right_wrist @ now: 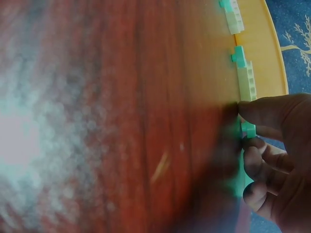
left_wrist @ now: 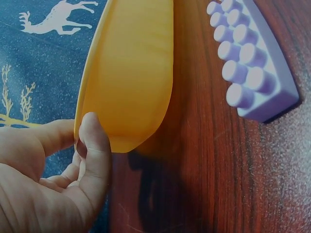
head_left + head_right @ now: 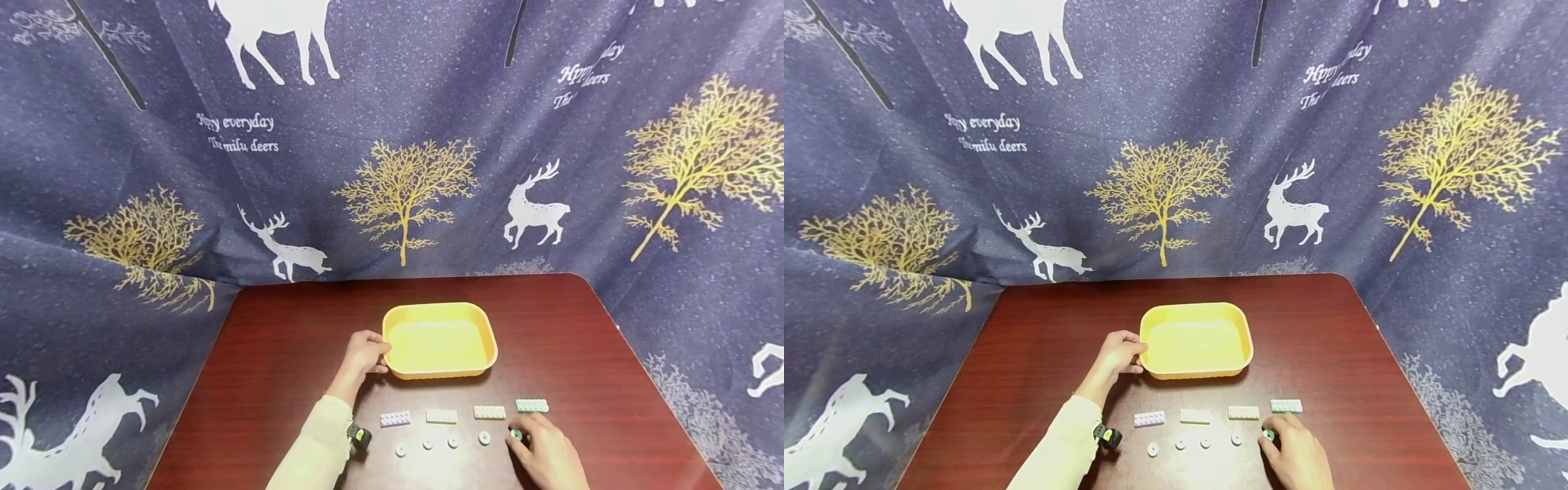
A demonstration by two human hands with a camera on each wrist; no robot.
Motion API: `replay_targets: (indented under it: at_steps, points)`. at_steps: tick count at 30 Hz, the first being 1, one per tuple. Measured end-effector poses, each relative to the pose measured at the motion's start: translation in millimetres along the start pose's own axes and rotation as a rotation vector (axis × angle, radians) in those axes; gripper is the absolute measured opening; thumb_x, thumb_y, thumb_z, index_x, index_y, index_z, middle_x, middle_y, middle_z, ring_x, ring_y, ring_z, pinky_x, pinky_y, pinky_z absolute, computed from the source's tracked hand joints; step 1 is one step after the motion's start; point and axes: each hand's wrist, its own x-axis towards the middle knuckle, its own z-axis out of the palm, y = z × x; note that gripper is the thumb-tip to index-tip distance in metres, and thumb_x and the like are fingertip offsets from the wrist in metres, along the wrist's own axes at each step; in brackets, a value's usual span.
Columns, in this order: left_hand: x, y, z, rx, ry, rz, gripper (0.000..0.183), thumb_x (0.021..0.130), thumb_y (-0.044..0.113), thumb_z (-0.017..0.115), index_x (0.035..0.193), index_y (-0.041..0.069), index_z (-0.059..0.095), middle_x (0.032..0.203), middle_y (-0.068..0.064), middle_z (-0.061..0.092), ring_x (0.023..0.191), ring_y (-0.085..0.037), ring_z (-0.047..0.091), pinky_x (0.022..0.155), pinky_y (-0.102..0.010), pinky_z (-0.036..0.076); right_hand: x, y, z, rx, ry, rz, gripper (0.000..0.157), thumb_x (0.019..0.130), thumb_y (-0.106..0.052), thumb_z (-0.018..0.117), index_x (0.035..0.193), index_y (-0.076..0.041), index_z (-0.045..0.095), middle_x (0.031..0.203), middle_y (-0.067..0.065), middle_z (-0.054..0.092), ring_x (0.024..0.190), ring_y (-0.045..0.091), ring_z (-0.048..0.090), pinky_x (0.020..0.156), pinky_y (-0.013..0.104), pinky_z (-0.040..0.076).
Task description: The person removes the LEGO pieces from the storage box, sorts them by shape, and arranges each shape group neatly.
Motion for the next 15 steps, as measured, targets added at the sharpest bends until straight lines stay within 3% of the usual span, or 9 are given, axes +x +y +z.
replay_targets:
  at_steps: [6,15]
  points:
    - [-0.7,1.1,-0.4,-0.015,-0.005,0.000,0.028,0.087,-0.004,0.070,0.111,-0.008,0.056,0.079,-0.012,0.058,0.054,-0.016,0.058,0.051,-0.028,0.065,-0.4,0.9,0.3,-0.006,0.019,-0.018,0.022,0.075,-0.024,0.090,0.089,-0.027,0.072,0.089,-0.015,0.063,0.075,0.004,0.057,0.061,0.032,0.053]
    - [-0.2,-0.4,-0.7,-0.018,-0.003,0.001,0.029,0.086,-0.004,0.070,0.112,-0.008,0.056,0.079,-0.012,0.058,0.055,-0.016,0.057,0.050,-0.027,0.064,-2.2,0.4,-1.3,0.012,-0.023,0.035,0.024,0.077,-0.025,0.089,0.094,-0.025,0.072,0.097,-0.010,0.067,0.080,0.010,0.062,0.065,0.035,0.055]
